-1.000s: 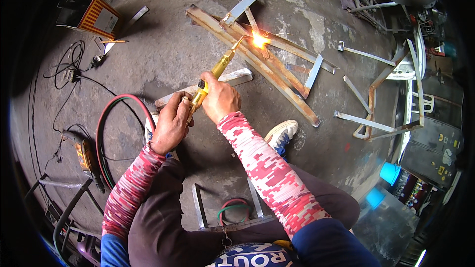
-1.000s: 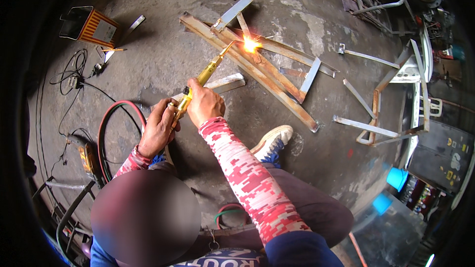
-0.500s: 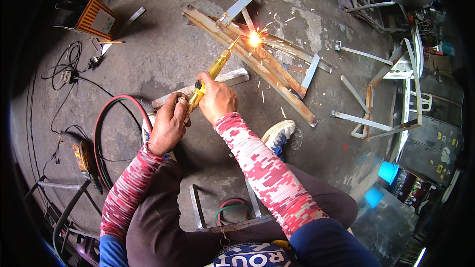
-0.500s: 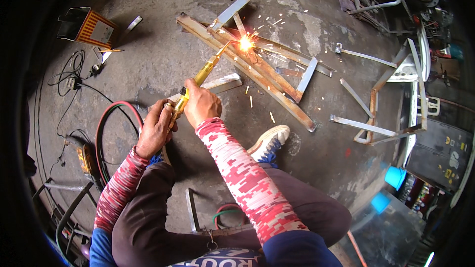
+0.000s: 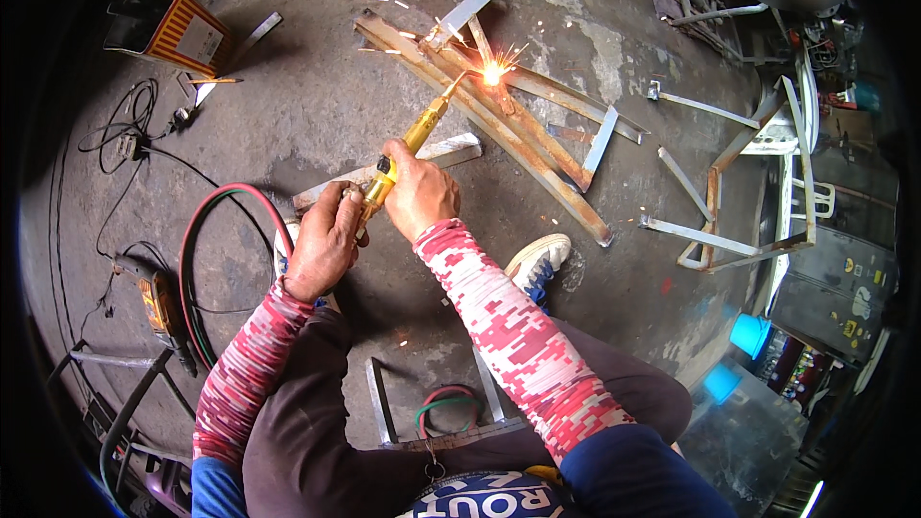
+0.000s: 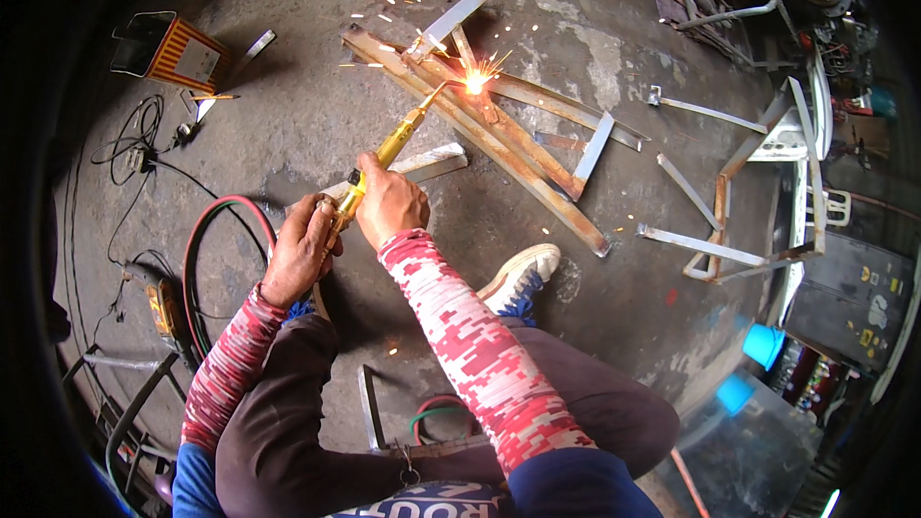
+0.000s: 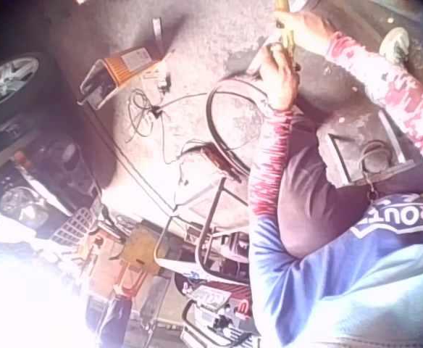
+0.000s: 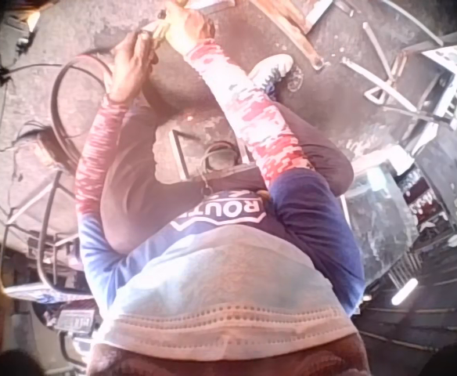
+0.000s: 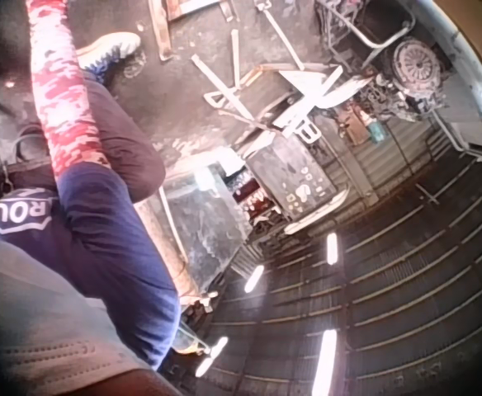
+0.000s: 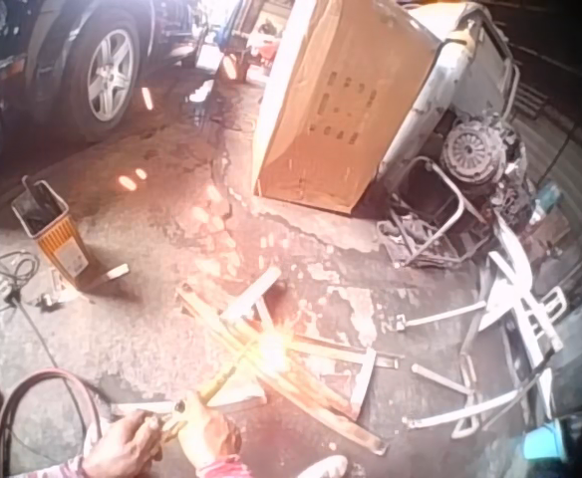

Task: The person uses a welding torch to join metal frame pieces on the floor. They repeatedly ignite the torch, weld along seams, and reposition the frame components while seated.

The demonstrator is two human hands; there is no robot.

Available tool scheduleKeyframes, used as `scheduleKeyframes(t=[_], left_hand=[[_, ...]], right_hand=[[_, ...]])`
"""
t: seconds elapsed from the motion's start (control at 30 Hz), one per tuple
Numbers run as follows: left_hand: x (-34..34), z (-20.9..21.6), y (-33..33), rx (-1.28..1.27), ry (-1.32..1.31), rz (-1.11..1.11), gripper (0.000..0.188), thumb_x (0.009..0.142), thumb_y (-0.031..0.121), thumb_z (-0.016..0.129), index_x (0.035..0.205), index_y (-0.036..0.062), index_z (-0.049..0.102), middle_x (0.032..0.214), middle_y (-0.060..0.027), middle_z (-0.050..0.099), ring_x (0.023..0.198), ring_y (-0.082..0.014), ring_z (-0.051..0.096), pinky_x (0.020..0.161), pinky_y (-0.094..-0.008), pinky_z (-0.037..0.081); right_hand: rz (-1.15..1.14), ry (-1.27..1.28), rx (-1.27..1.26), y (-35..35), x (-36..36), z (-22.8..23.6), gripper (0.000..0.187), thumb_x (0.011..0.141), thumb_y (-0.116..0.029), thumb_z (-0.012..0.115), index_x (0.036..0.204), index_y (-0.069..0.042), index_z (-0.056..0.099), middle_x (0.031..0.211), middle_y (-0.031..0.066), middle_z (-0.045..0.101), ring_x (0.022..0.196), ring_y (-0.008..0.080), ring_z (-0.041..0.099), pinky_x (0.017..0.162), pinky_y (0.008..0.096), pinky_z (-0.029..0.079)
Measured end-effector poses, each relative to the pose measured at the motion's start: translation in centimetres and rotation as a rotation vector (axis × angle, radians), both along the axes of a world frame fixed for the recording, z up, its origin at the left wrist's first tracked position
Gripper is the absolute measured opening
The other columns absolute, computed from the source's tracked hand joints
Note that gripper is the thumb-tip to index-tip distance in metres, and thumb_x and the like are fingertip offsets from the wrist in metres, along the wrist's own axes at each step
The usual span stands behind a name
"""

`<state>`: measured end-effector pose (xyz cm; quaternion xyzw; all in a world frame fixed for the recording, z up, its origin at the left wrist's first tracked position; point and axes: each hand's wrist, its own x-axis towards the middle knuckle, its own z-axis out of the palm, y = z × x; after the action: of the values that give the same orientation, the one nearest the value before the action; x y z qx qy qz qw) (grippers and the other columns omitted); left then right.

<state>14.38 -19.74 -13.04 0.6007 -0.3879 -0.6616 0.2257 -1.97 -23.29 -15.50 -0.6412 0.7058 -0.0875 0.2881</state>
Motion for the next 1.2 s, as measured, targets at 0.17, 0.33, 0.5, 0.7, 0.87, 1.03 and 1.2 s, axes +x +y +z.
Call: scheduleKeyframes(t=[0.17,0.33,0.5,0.7,0.87,1.03,1.2], left_hand=[[0.08,0.53,-0.05,-0.011,0.047,0.011,0.029,0.112,0.029,0.044,0.125,0.0058,0.055,0.069,-0.0027,0.060,0.050,-0.0080,0.051,0.046,-0.0262,0.041],[-0.02,0.61,-0.01,-0.036,0.037,0.009,0.028,0.112,0.028,0.043,0.125,0.0063,0.055,0.070,-0.0028,0.060,0.050,-0.0079,0.050,0.046,-0.0266,0.041],[0.03,0.44,-0.02,-0.025,0.018,0.003,0.029,0.112,0.029,0.043,0.123,0.0057,0.055,0.070,-0.0031,0.060,0.050,-0.0086,0.050,0.046,-0.0275,0.040],[-0.02,0.28,0.07,-0.038,0.006,0.008,0.029,0.112,0.030,0.043,0.120,0.0045,0.055,0.070,-0.0035,0.061,0.050,-0.0096,0.051,0.046,-0.0284,0.041],[-0.01,0.17,0.10,-0.042,0.016,0.006,0.030,0.112,0.031,0.045,0.120,0.0044,0.055,0.070,-0.0034,0.061,0.051,-0.0095,0.052,0.046,-0.0275,0.041],[-0.02,0.19,0.11,-0.030,0.020,0.011,0.030,0.112,0.032,0.046,0.120,0.0042,0.055,0.071,-0.0034,0.060,0.050,-0.0091,0.052,0.045,-0.0268,0.041],[0.12,0.29,0.16,-0.012,0.001,-0.012,0.035,0.112,0.036,0.044,0.127,0.0063,0.057,0.073,-0.0022,0.062,0.053,-0.0074,0.053,0.046,-0.0235,0.041]], right_hand=[[-0.003,-0.001,0.007,0.07,0.00,0.12,0.035,0.091,-0.011,0.063,0.125,-0.017,0.063,0.093,0.0209,0.074,0.092,0.0429,0.073,0.079,0.0524,0.054],[-0.006,0.006,0.020,0.02,0.05,0.12,0.035,0.090,-0.011,0.063,0.125,-0.017,0.063,0.092,0.0218,0.074,0.092,0.0433,0.072,0.079,0.0530,0.054],[-0.008,-0.001,0.024,0.03,0.03,0.17,0.035,0.090,-0.010,0.063,0.125,-0.017,0.063,0.092,0.0219,0.074,0.091,0.0438,0.072,0.079,0.0533,0.054],[-0.002,-0.001,0.021,0.10,0.01,0.17,0.036,0.090,-0.010,0.063,0.125,-0.018,0.062,0.093,0.0215,0.074,0.091,0.0437,0.072,0.078,0.0532,0.054],[-0.005,0.008,0.007,0.21,0.06,-0.01,0.038,0.089,-0.010,0.063,0.126,-0.018,0.061,0.094,0.0208,0.074,0.092,0.0432,0.072,0.079,0.0529,0.054],[-0.005,0.006,0.012,0.33,0.01,0.01,0.038,0.089,-0.010,0.063,0.126,-0.018,0.061,0.094,0.0205,0.075,0.092,0.0432,0.072,0.080,0.0528,0.054],[-0.006,0.010,0.023,0.32,0.03,0.13,0.039,0.090,-0.010,0.063,0.127,-0.018,0.062,0.093,0.0210,0.074,0.092,0.0435,0.072,0.080,0.0532,0.054]])
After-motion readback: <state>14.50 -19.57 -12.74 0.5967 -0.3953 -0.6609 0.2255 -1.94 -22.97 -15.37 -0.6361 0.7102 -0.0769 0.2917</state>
